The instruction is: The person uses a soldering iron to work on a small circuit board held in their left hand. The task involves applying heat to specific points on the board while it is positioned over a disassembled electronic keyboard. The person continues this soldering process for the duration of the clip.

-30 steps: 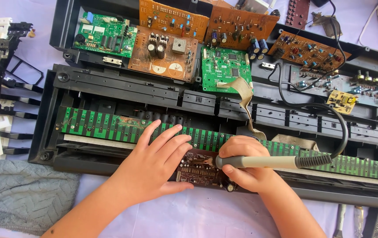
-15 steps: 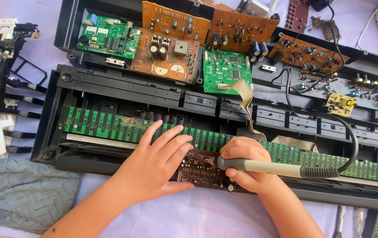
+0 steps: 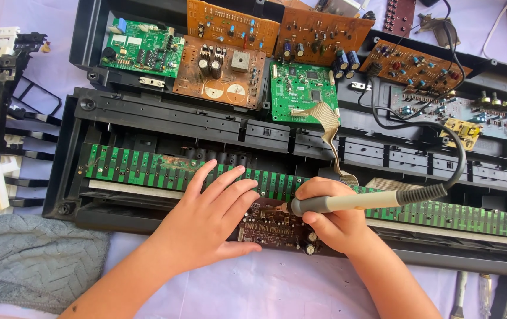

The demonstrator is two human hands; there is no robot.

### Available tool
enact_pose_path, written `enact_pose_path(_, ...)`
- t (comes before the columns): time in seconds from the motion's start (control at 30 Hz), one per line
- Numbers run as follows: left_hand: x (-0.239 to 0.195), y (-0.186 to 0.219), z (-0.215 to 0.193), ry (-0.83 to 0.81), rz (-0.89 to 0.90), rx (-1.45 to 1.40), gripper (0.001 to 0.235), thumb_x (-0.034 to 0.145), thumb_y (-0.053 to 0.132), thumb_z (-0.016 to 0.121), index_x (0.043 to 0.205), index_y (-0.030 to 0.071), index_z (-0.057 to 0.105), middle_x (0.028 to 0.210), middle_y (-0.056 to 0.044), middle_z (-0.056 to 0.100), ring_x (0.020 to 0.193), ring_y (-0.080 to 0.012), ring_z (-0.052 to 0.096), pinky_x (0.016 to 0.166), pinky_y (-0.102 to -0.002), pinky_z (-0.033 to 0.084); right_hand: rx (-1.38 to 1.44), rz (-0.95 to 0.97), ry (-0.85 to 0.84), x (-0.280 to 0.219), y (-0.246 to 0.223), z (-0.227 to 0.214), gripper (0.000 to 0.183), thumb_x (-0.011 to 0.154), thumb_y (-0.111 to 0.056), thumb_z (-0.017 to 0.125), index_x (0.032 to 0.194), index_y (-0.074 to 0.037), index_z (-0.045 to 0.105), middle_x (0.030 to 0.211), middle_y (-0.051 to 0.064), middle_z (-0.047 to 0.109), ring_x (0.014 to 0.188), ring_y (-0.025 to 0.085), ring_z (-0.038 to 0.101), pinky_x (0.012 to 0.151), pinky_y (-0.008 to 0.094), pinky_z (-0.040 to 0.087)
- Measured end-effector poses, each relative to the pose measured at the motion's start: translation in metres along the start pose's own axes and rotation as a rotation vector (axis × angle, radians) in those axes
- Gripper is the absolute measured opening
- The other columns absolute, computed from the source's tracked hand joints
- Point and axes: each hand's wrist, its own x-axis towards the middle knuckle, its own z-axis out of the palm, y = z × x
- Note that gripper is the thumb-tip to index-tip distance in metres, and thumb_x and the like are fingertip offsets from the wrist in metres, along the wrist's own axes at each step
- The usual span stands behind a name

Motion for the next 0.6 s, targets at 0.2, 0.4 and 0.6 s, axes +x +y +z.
enact_pose_path(0.2, 0.000, 0.000, 0.001, 0.002, -0.008, -0.024, 0.081, 0.085, 0.079, 0.061, 0.129, 0.011, 0.061, 0.136, -0.005, 0.059, 0.138, -0.0289, 0.048, 0.119, -0.058, 0.030, 0.024, -0.006, 0.040, -0.006, 0.006, 0.002, 0.044, 0.102, -0.044, 0.057, 0.106, 0.000, 0.057, 0.091, 0.014, 0.065, 0.076, 0.025, 0.065, 0.068, 0.033, 0.056)
enact_pose_path(0.4, -0.001, 0.000, 0.001, 0.003, -0.004, -0.011, 0.081, 0.085, 0.080, 0.060, 0.129, 0.011, 0.062, 0.137, -0.005, 0.059, 0.138, -0.0289, 0.048, 0.118, -0.058, 0.031, 0.030, 0.001, -0.034, 0.004, -0.002, 0.001, 0.040, 0.101, -0.040, 0.060, 0.110, -0.001, 0.057, 0.092, 0.015, 0.066, 0.077, 0.027, 0.067, 0.072, 0.035, 0.058)
enact_pose_path(0.6, 0.000, 0.000, 0.000, 0.014, -0.004, -0.024, 0.080, 0.087, 0.078, 0.061, 0.127, 0.010, 0.062, 0.136, -0.005, 0.060, 0.138, -0.0290, 0.049, 0.118, -0.058, 0.031, 0.042, 0.022, 0.050, -0.006, 0.008, 0.001, 0.035, 0.103, -0.033, 0.058, 0.112, 0.001, 0.056, 0.100, 0.015, 0.065, 0.085, 0.026, 0.066, 0.076, 0.034, 0.057)
